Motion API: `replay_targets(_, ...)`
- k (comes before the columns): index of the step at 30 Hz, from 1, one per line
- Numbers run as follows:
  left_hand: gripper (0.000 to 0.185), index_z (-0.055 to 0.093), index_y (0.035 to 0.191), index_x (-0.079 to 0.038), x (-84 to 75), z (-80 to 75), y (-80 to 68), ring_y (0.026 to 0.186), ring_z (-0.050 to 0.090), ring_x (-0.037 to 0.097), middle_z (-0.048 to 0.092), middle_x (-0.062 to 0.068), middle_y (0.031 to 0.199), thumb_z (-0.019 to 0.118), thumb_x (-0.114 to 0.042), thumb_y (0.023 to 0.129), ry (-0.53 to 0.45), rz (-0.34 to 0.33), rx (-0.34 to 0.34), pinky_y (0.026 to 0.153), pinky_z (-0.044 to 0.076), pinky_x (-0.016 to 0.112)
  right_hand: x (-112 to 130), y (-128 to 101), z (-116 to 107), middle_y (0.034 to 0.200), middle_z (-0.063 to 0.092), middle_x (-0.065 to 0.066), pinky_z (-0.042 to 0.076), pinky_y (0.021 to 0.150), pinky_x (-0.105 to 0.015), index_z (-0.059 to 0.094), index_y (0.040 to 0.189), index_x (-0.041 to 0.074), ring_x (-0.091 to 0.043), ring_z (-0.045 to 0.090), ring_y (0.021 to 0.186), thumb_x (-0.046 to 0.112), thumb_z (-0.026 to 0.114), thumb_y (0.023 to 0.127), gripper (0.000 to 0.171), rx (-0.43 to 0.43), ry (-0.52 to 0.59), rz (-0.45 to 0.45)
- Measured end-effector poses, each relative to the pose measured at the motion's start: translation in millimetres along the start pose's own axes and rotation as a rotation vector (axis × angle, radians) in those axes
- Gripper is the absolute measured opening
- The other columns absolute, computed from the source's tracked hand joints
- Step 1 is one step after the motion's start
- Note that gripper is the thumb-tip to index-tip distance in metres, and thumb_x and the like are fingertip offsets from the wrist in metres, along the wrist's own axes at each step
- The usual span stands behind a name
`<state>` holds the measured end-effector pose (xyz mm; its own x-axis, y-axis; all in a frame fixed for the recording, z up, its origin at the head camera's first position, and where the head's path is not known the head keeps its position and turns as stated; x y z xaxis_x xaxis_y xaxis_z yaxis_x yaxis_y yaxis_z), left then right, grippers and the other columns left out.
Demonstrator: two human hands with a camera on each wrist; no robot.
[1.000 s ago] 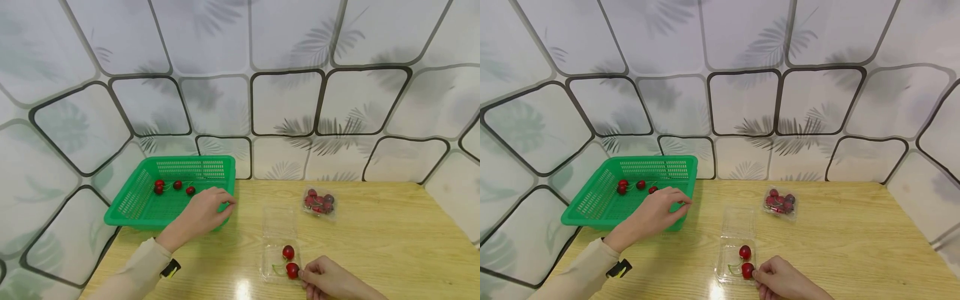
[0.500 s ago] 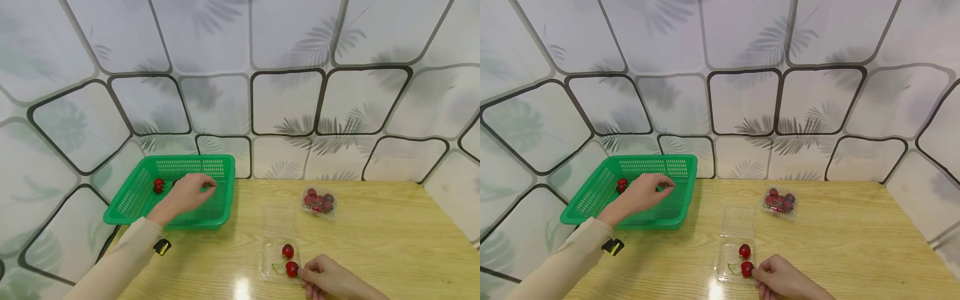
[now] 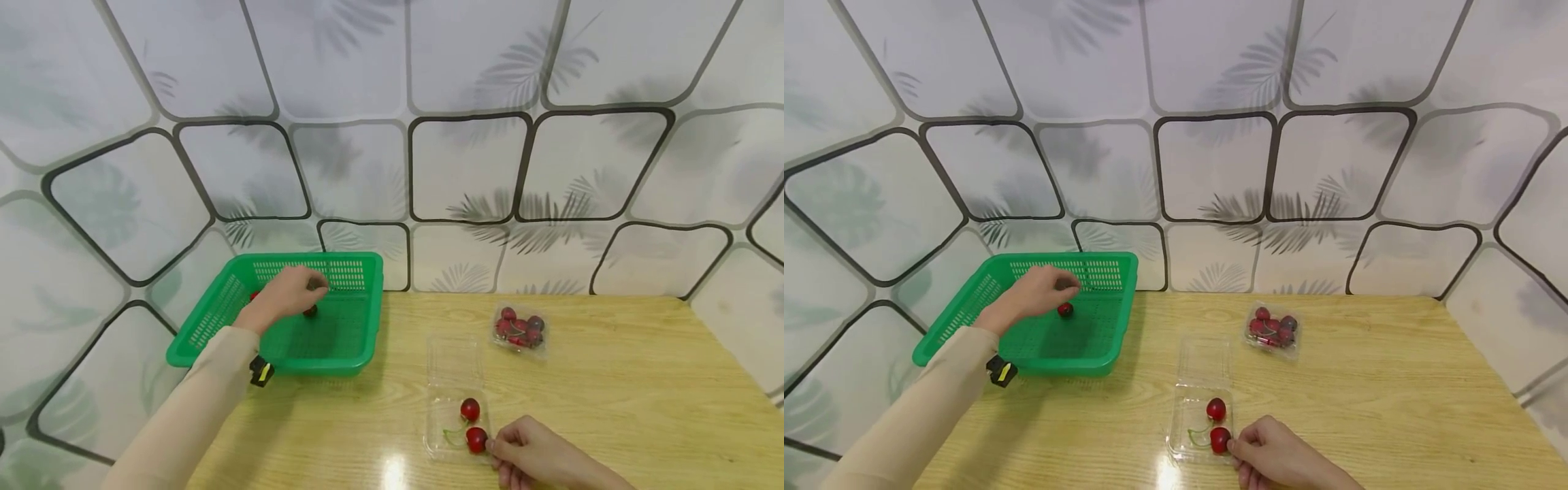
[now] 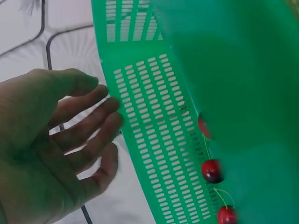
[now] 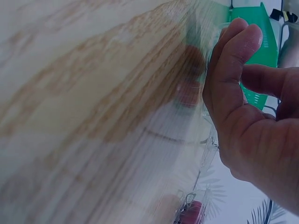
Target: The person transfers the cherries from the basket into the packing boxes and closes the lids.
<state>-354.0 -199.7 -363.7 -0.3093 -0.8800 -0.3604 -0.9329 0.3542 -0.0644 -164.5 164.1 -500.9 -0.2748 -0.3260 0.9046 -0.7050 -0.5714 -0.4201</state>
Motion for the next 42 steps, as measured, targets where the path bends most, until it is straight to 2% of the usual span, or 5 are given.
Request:
replay_targets(14,0.041,0.062,0.137,-0.002,25.3,4.4,25.0,0.122,0.063,0.038,0.062,0.024,0.139,0.054,-0.026,0.106,-0.009,-0.099,0.193,0.093,0.054,0.05,1.6,1.9,-3.4,0.068,0.067,0.003,0.047,0.05,-0.011,0.069,0.088,-0.003,-0.002,0.059,0.056,0.021,0.054,0.107,0.034,-0.009,-0.041,-0.017)
replay_targets(24,0.045,0.058,0.142,-0.003,38.0,16.1,30.4,0.098,0.059,0.03,0.042,0.029,0.155,0.054,-0.029,0.105,0.031,-0.183,0.289,0.083,0.05,0.045,-0.8,2.3,-5.5,0.067,0.065,0.004,0.044,0.05,-0.011,0.07,0.086,-0.002,-0.002,0.056,0.056,0.02,0.055,0.106,0.033,-0.026,-0.043,0.003)
replay_targets(27,0.047,0.057,0.144,-0.003,42.5,18.2,31.9,0.077,0.057,0.024,0.062,0.024,0.126,0.054,-0.031,0.105,0.02,-0.215,0.312,0.075,0.05,0.042,-1.9,2.2,-6.0,0.068,0.064,0.004,0.043,0.05,-0.01,0.07,0.085,-0.002,-0.002,0.055,0.057,0.02,0.056,0.105,0.033,-0.034,-0.04,0.008)
replay_targets(35,0.054,0.049,0.151,-0.006,52.6,39.4,22.6,0.14,0.047,0.046,0.042,0.026,0.157,0.055,-0.033,0.105,-0.07,-0.326,0.503,0.103,0.052,0.055,-2.4,2.4,-6.8,0.068,0.063,0.005,0.039,0.05,-0.01,0.071,0.086,-0.004,-0.001,0.051,0.056,0.02,0.056,0.105,0.034,-0.029,-0.042,0.0)
replay_targets(42,0.057,0.048,0.151,-0.005,56.3,45.2,20.4,0.13,0.057,0.041,0.051,0.023,0.15,0.056,-0.037,0.105,-0.087,-0.387,0.567,0.098,0.055,0.051,-0.9,4.0,-8.6,0.068,0.063,0.005,0.039,0.05,-0.011,0.069,0.086,-0.01,-0.002,0.05,0.056,0.021,0.057,0.105,0.038,-0.035,-0.062,-0.015)
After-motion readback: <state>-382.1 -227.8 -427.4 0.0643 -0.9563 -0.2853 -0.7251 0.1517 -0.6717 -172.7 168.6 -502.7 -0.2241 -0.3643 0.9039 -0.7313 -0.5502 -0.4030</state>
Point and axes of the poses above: each hand's wrist, its own y-axis towards the middle knuckle, its own z-axis out of the palm, x = y × z, the point moved 7 cm from there along y, towards the middle knuckle
